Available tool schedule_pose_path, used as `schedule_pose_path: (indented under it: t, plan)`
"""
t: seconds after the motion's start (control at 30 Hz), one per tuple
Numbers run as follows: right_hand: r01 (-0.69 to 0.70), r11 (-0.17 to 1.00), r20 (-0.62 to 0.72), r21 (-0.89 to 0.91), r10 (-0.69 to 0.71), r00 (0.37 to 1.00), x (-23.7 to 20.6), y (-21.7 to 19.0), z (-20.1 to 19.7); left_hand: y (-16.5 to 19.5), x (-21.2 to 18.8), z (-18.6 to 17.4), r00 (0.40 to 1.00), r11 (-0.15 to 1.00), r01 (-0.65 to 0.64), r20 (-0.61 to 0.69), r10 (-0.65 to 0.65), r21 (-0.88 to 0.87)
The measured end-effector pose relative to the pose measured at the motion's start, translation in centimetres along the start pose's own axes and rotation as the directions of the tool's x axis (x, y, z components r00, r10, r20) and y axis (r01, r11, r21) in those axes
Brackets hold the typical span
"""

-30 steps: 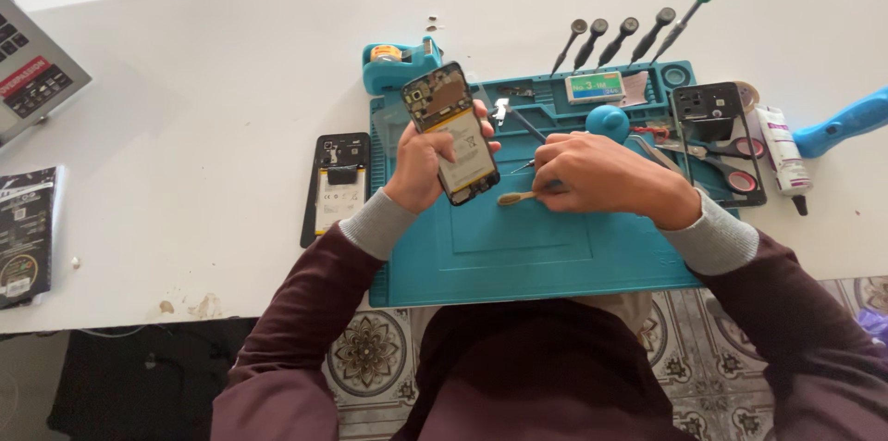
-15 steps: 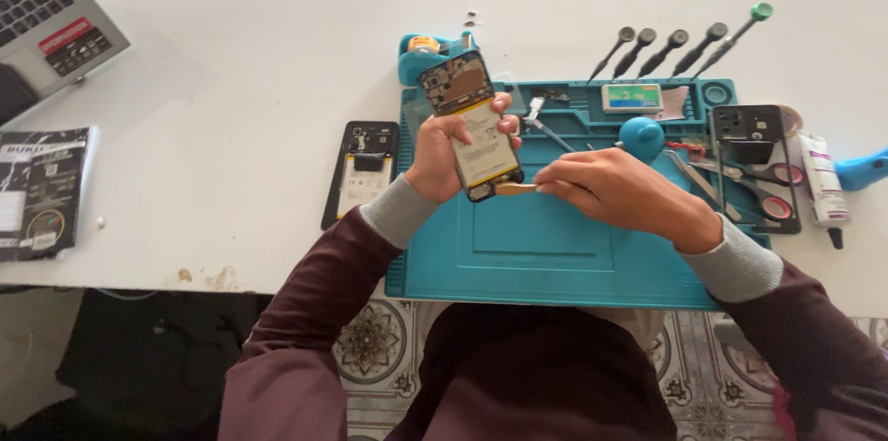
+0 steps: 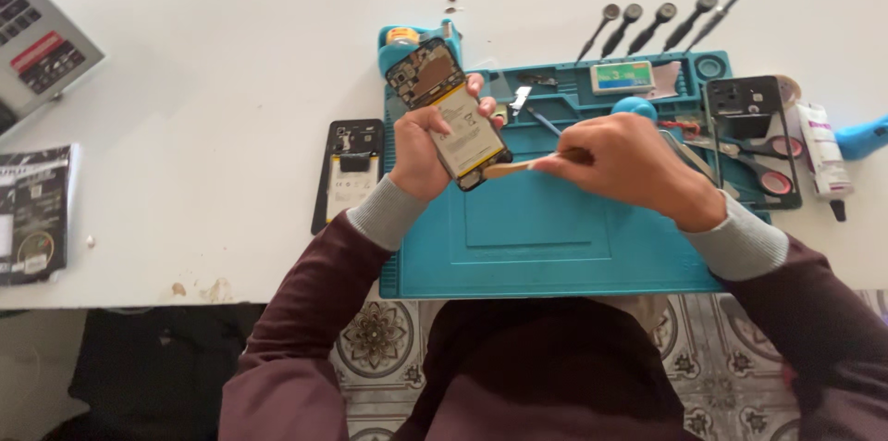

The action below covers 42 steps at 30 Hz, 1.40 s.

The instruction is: The person cleans the interior of a disassembled smartphone using a toothbrush, then places a battery into the phone chassis and presses it into place. The person uses a toothbrush to clean the phone's interior and a screwdriver to adjust components.

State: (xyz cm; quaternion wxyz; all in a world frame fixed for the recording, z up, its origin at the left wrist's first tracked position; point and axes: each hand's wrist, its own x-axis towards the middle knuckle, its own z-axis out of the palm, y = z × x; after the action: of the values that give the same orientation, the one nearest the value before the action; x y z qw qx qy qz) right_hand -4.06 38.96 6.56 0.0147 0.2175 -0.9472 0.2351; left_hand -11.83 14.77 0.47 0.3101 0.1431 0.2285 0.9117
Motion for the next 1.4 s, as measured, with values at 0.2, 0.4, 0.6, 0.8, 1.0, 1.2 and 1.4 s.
schedule_pose_path:
  t: [0.2,0.4,0.6,0.8,1.0,1.2,1.4]
  plan:
    - [0.075,0.993,0.057,0.094,-0.081,0.995,0.2,2.7,-0.8,-1.3,1.3,0.1,0.997,0.986,0.076,-0.03,-0.072,0.15]
    - [0.191,0.955,0.043,0.227,-0.206,0.978,-0.6,4.5,-1.9,-2.2,1.8,0.0,0.999,0.994,-0.017,0.044,0.012,0.112]
    - [0.328,0.883,-0.043,0.336,-0.333,0.942,-1.5,3.0,-0.5,-0.8,1.3,-0.2,0.973,0.99,-0.132,-0.182,0.14,0.057]
    - [0.03,0.952,-0.059,0.304,-0.012,0.998,-1.8,1.9,-0.2,-0.6,0.4,0.8,0.921,0.926,-0.293,-0.188,0.34,0.239]
    - [0.081,0.945,-0.073,0.318,-0.061,0.995,-2.1,0.4,1.1,-0.6,-1.3,3.0,0.942,0.943,-0.272,-0.146,0.301,0.189]
    - [0.121,0.936,0.019,0.331,-0.135,0.991,-2.3,-1.4,0.9,-0.1,-2.3,3.6,0.968,0.959,-0.206,-0.103,0.229,0.192]
    - [0.011,0.942,-0.097,0.335,0.023,0.995,-1.7,-2.0,-0.3,-0.1,-2.1,1.8,0.977,0.966,-0.18,-0.082,0.197,0.187]
